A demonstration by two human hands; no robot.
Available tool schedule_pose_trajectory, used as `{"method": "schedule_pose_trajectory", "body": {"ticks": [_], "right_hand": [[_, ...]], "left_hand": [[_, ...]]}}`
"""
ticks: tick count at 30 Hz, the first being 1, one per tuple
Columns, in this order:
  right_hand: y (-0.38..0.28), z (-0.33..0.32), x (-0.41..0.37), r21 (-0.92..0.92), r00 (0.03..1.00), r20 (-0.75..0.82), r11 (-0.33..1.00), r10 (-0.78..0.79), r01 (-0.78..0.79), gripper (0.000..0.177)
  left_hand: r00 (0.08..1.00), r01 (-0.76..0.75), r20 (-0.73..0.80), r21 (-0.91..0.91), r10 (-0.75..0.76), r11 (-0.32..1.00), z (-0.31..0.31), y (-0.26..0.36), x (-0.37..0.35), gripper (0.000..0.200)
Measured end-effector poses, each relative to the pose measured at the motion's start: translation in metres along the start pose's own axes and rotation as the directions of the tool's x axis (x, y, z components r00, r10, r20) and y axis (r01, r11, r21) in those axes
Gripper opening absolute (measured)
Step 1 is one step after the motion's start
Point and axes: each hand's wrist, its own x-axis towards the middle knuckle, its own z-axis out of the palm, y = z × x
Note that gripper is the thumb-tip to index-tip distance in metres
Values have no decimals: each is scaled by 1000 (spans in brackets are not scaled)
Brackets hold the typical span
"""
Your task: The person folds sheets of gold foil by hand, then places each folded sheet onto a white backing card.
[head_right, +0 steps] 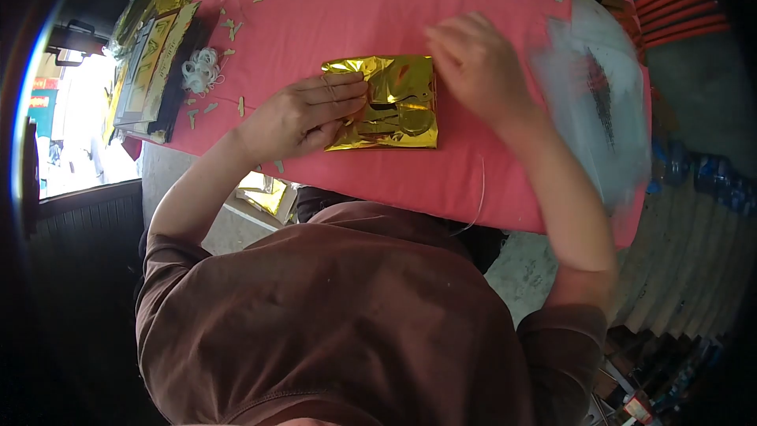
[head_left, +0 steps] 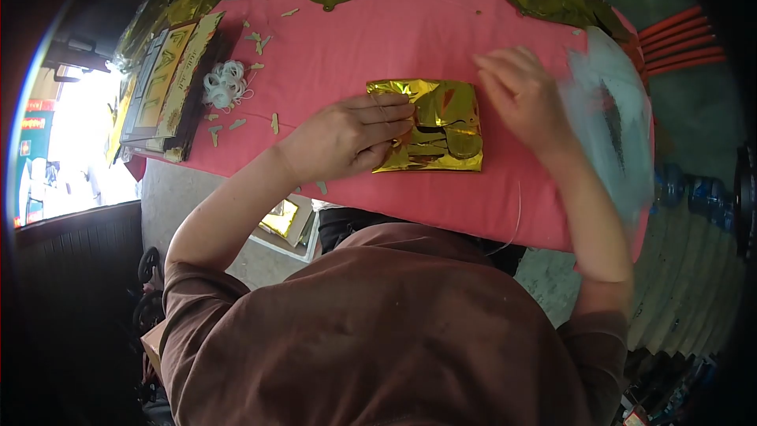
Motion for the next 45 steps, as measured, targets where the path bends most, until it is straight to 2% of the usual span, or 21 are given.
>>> {"method": "schedule_pose_trajectory", "body": {"ticks": [1, 2, 4, 5, 7, 10, 12, 16, 18, 19, 20, 22, 26, 28, 29, 32, 34, 38, 41, 43, 45], "right_hand": [[-17, 3, 4, 184, 995, -21, 978, 99, -93, 27], [-33, 9, 4, 189, 995, -23, 978, 93, -87, 27], [-57, 25, 0, 151, 986, 138, 982, 93, -114, 43], [-60, 31, -5, 158, 987, 135, 982, 84, -105, 43], [-59, 38, -13, 39, 955, 264, 987, 138, -153, 58], [-59, 38, -15, -10, 944, 299, 990, 138, -142, 63], [-59, 38, -15, -31, 948, 292, 991, 130, -126, 64], [-60, 38, -14, -59, 951, 283, 992, 126, -114, 65], [-59, 40, -14, -61, 950, 285, 991, 129, -116, 66], [-59, 41, -15, -67, 950, 283, 991, 129, -115, 66], [-59, 41, -16, -64, 950, 285, 991, 130, -116, 66], [-59, 40, -15, -76, 954, 275, 992, 120, -103, 66], [-58, 42, -15, -73, 956, 268, 992, 118, -103, 66], [-59, 42, -15, -80, 955, 269, 991, 122, -104, 66], [-58, 42, -15, -81, 956, 268, 992, 118, -99, 66], [-59, 42, -15, -76, 954, 275, 992, 122, -105, 65], [-59, 41, -15, -104, 949, 290, 990, 124, -98, 65], [-59, 42, -15, -106, 946, 297, 989, 131, -104, 65], [-58, 41, -15, -108, 946, 294, 988, 135, -107, 64], [-58, 43, -17, -109, 952, 282, 990, 119, -91, 64], [-59, 42, -16, -102, 950, 287, 990, 126, -101, 64]], "left_hand": [[1000, 3, -1, 3, -3, 1000, 0, 1, 0, 28], [1000, 8, 14, -4, -8, 1000, 0, 1, 0, 28], [999, 23, 30, -2, -23, 1000, -2, 3, -2, 28], [999, 25, 42, -7, -25, 1000, -2, 3, -2, 32], [998, 38, 51, -15, -37, 999, -2, 2, -4, 37], [997, 28, 69, -44, -25, 999, -3, 4, -8, 40], [996, 83, 30, 17, -84, 996, -4, 11, -11, 37], [991, 116, 64, -4, -116, 993, -14, 12, -19, 39], [962, 263, 48, -435, -270, 861, -20, 2, -24, 35], [947, 297, 31, -458, -319, 838, -21, 0, -26, 28], [946, 301, 34, -460, -321, 836, -23, -2, -25, 28], [889, 428, 12, -375, -457, 822, -28, -6, -24, 22], [900, 412, -30, -270, -435, 871, -29, -10, -18, 19], [973, 182, -145, -6, -181, 983, -30, -13, -12, 26], [972, 183, -149, -3, -181, 983, -28, -15, -11, 26], [982, 182, -55, 23, -180, 983, -18, -23, -16, 34], [983, 151, 87, 140, -164, 979, -19, -28, -19, 39], [978, 115, 150, 173, -142, 978, -27, -36, -20, 40], [971, 132, 189, 84, -145, 988, -34, -46, -21, 41], [952, 291, 139, -146, -271, 946, -38, -52, -21, 43], [968, 240, 92, -71, -233, 968, -33, -39, -16, 43]]}}
